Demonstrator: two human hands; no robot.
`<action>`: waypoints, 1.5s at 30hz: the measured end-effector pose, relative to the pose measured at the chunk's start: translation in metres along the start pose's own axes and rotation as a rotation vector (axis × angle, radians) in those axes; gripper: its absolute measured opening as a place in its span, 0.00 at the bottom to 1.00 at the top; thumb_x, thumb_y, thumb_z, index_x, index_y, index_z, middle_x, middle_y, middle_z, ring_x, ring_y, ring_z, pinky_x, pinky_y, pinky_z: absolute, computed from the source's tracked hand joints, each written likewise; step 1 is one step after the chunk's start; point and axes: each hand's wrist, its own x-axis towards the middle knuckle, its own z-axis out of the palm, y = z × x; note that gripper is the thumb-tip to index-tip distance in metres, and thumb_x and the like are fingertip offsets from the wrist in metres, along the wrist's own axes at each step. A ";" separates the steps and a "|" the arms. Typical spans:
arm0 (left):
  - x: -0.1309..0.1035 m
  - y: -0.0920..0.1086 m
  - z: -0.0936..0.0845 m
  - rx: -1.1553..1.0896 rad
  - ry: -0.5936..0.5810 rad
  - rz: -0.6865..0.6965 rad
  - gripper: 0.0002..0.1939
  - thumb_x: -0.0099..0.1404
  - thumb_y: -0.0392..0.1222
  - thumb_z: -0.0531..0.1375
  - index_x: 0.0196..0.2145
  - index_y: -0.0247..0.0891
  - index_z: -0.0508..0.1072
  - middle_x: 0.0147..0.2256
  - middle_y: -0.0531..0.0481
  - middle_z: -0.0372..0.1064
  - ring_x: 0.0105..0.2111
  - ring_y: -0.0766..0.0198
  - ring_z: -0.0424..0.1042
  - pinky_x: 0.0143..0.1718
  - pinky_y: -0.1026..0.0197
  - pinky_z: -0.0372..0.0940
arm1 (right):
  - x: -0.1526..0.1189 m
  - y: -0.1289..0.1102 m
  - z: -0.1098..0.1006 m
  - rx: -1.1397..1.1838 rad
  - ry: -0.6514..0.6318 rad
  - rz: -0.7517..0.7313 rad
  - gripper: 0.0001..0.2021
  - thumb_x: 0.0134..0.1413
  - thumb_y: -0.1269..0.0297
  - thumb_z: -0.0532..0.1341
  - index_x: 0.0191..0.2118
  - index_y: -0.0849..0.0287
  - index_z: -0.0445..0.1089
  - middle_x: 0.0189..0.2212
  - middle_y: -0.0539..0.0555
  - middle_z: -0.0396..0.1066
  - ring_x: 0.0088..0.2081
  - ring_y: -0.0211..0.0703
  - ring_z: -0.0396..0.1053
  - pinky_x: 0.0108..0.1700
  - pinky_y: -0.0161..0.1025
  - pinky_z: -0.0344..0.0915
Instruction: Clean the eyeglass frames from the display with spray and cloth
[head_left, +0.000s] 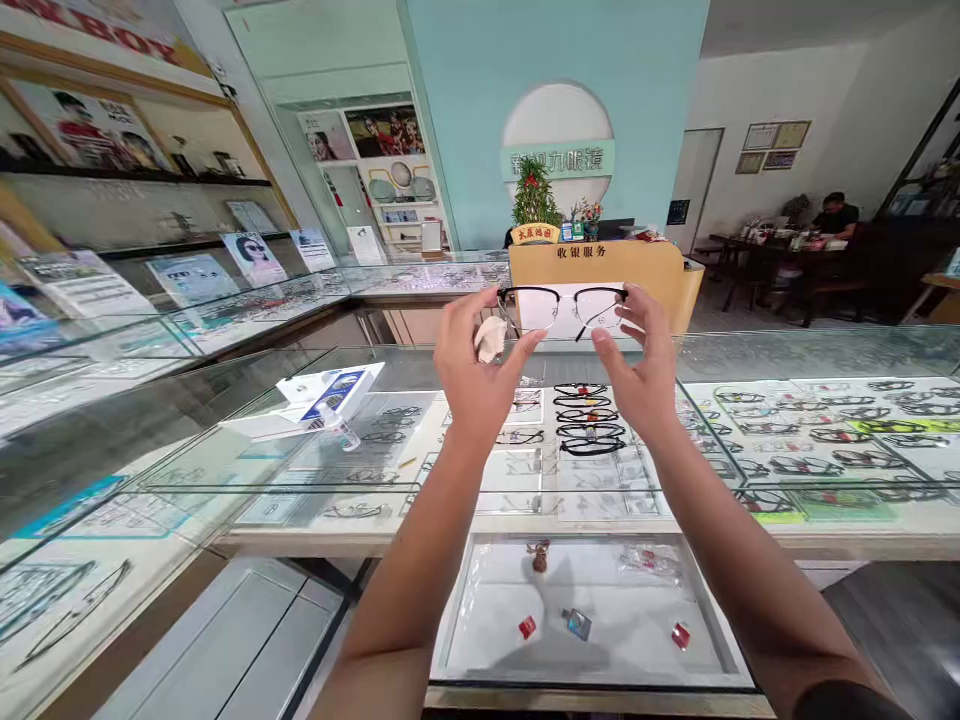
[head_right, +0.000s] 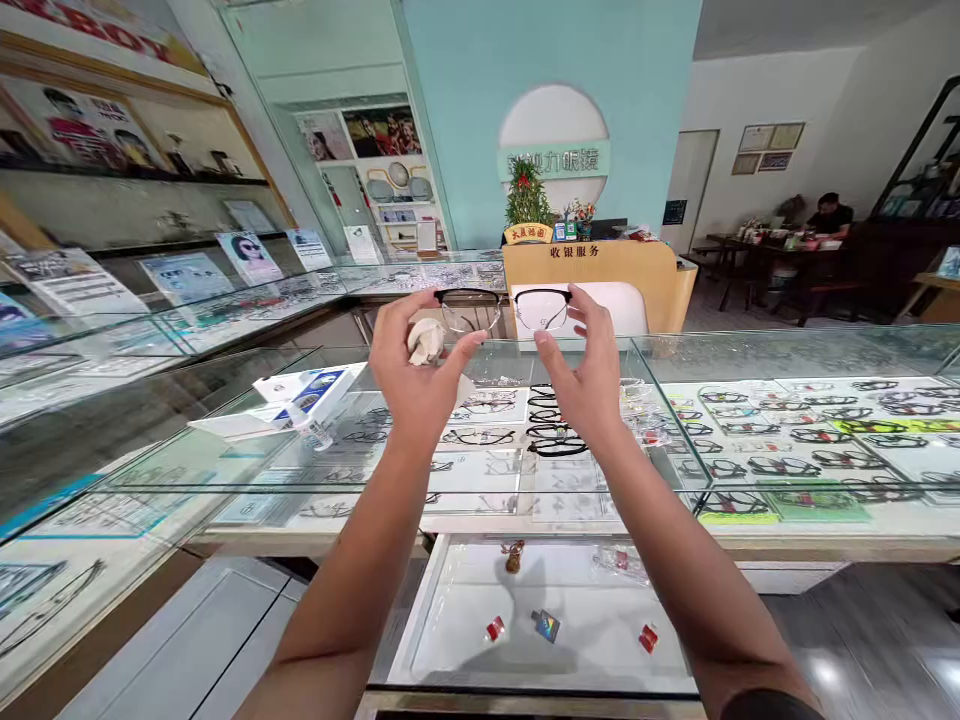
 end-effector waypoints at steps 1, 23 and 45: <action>-0.001 -0.002 0.001 -0.006 -0.014 -0.025 0.32 0.61 0.61 0.73 0.57 0.43 0.77 0.50 0.45 0.77 0.52 0.52 0.76 0.56 0.48 0.72 | 0.000 -0.002 0.000 -0.026 0.024 -0.028 0.28 0.70 0.52 0.63 0.70 0.44 0.59 0.62 0.60 0.68 0.61 0.55 0.71 0.59 0.59 0.73; -0.016 -0.010 0.018 -0.074 -0.005 -0.084 0.37 0.63 0.62 0.72 0.63 0.45 0.68 0.59 0.40 0.70 0.57 0.49 0.73 0.50 0.51 0.74 | -0.001 0.000 0.002 -0.031 0.082 -0.122 0.29 0.70 0.53 0.64 0.71 0.40 0.59 0.66 0.59 0.67 0.65 0.57 0.69 0.61 0.63 0.74; -0.018 -0.006 0.023 -0.143 -0.044 -0.215 0.37 0.62 0.64 0.72 0.61 0.45 0.67 0.50 0.44 0.72 0.49 0.55 0.74 0.50 0.52 0.71 | -0.002 -0.006 -0.002 0.040 0.077 0.004 0.28 0.67 0.52 0.67 0.68 0.41 0.64 0.64 0.58 0.68 0.63 0.55 0.71 0.62 0.61 0.72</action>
